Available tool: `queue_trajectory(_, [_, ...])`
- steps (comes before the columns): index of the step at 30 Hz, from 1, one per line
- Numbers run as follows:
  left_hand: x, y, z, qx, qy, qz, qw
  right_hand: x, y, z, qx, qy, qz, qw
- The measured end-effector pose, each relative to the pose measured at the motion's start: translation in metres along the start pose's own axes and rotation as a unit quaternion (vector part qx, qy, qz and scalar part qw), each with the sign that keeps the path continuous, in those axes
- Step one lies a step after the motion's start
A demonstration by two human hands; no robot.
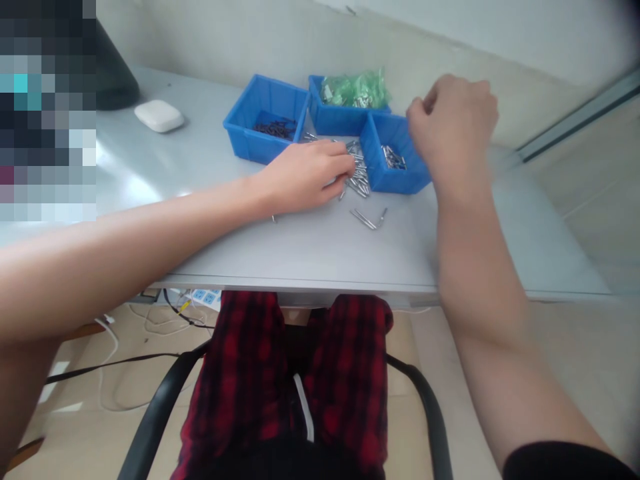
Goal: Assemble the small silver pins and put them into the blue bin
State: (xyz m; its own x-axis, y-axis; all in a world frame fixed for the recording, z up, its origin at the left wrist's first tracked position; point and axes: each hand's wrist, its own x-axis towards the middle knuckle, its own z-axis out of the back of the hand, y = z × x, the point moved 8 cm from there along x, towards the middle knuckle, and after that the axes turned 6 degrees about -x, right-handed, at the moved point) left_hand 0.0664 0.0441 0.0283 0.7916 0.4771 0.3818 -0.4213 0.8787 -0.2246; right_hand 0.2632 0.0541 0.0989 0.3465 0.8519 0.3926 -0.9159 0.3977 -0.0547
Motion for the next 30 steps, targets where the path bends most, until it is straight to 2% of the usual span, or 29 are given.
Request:
queue_trajectory(3, [-0.001, 0.003, -0.006, 0.024, 0.008, -0.007, 1.000, 0.007, -0.020, -0.016, -0.022, 0.067, -0.053, 0.996])
queue_trajectory(6, [-0.002, 0.007, -0.014, 0.042, 0.028, -0.016, 0.999, 0.011, -0.031, -0.029, -0.049, 0.103, -0.075, 0.991])
queue_trajectory(17, [-0.004, 0.006, -0.018, 0.061, 0.057, 0.002, 0.997, 0.004, -0.028, -0.047, -0.073, 0.215, -0.059, 0.972])
queue_trajectory(23, [-0.004, 0.005, -0.016, 0.056, 0.037, -0.014, 0.998, 0.003, -0.027, -0.046, -0.053, 0.201, -0.051, 0.977])
queue_trajectory(30, [-0.004, 0.005, -0.016, 0.049, 0.046, 0.000, 0.998, 0.008, -0.020, -0.022, -0.033, 0.074, -0.025, 0.996])
